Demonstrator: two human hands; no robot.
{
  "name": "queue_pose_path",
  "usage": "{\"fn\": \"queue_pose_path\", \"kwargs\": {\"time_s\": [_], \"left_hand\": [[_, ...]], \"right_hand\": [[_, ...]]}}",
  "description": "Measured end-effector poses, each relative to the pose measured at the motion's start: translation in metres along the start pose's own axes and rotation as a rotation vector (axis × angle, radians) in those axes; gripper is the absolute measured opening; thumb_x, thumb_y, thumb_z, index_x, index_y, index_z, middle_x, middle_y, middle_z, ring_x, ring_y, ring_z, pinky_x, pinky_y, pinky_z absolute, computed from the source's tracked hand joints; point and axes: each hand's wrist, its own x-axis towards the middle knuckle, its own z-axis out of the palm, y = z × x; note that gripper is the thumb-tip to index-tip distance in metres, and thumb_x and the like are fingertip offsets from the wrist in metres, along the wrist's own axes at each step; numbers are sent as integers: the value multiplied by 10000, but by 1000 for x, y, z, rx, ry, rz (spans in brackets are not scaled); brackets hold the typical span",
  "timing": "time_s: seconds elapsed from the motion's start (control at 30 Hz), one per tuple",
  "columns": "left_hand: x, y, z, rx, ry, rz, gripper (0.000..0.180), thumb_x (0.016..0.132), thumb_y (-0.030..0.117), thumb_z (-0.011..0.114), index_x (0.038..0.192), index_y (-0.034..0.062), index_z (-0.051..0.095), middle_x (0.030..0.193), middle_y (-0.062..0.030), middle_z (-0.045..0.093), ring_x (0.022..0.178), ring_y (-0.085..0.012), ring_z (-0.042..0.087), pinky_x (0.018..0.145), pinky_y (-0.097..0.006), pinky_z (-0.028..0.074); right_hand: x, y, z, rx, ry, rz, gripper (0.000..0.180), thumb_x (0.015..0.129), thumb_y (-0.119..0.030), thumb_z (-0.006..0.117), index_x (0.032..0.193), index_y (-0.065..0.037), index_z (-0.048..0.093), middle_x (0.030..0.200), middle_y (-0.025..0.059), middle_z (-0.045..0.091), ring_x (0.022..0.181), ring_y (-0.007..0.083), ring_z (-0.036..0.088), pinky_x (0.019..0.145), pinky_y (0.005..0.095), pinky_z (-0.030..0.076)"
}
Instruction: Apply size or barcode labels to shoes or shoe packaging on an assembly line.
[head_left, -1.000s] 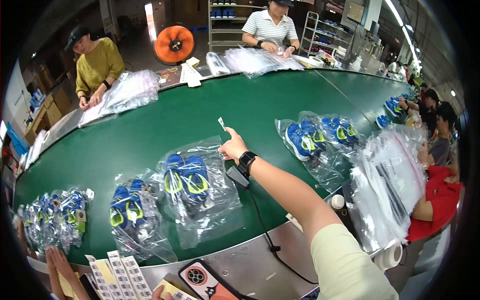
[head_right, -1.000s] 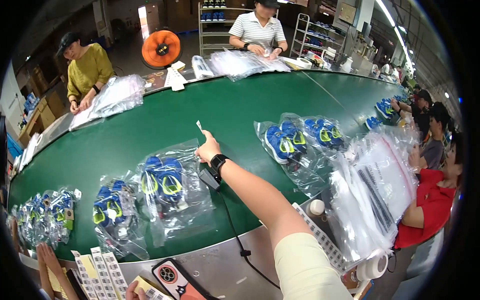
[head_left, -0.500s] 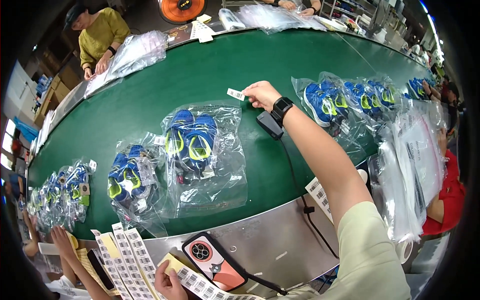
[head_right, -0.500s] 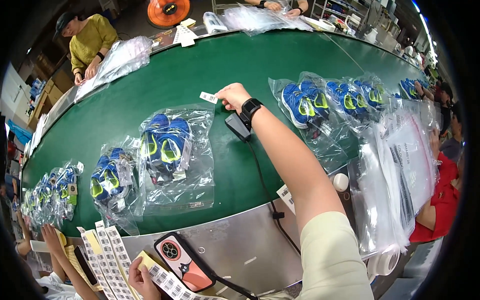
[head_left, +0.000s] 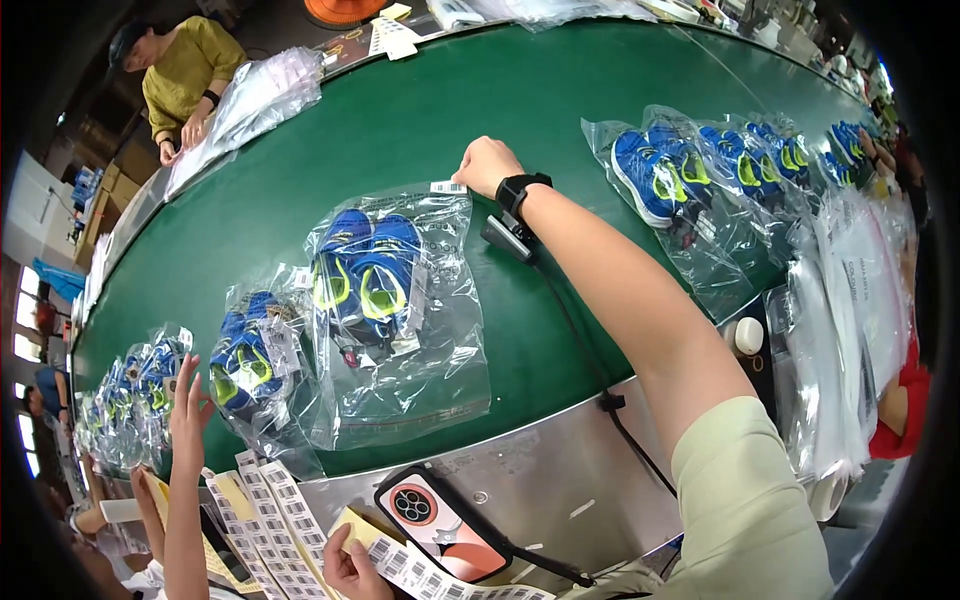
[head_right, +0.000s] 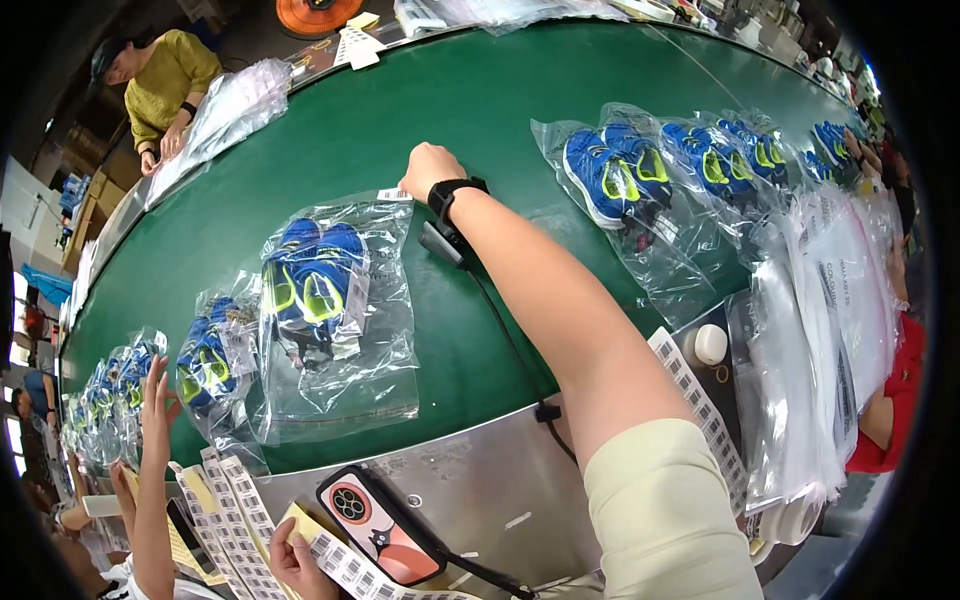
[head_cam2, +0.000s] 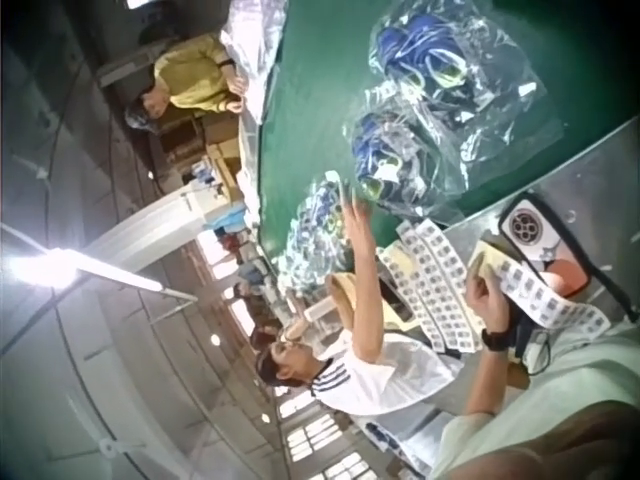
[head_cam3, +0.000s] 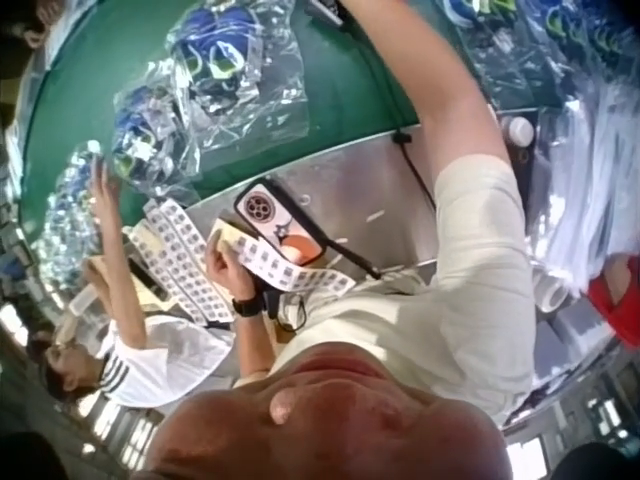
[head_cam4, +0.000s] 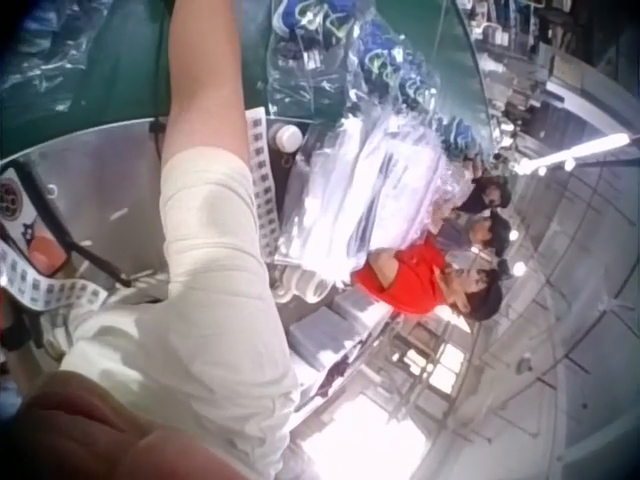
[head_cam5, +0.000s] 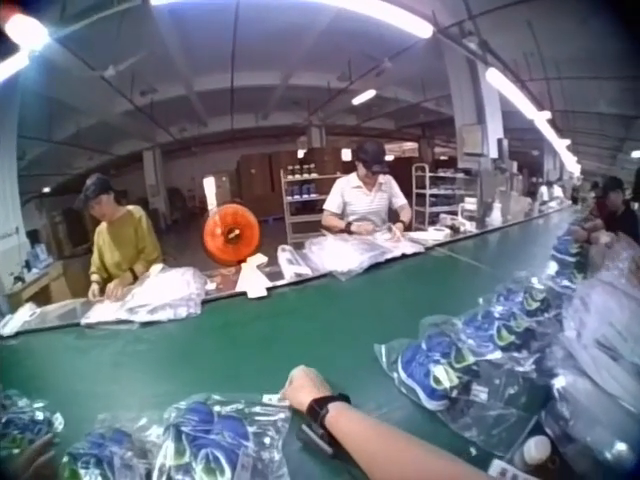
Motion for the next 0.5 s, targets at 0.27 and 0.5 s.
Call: {"fn": "queue_pose_path", "kwargs": {"time_s": [0.27, 0.5], "left_hand": [[-1, 7, 8, -30, -28, 48, 266, 969, 120, 542, 1190, -19, 595, 1055, -107, 646, 867, -150, 598, 766, -276, 486], [2, 4, 1, -159, -16, 70, 250, 966, 145, 552, 1146, -6, 636, 823, -55, 631, 697, -107, 544, 637, -251, 443]], "right_hand": [[-25, -12, -66, -471, -23, 80, 420, 778, -400, 718, 1023, -60, 695, 1087, 181, 670, 1014, 333, 648, 868, 434, 527], [-67, 128, -209, -472, 603, 185, 261, 782, -236, 629, 913, -14, 673, 1020, 207, 634, 955, 376, 620, 849, 469, 503]]}}
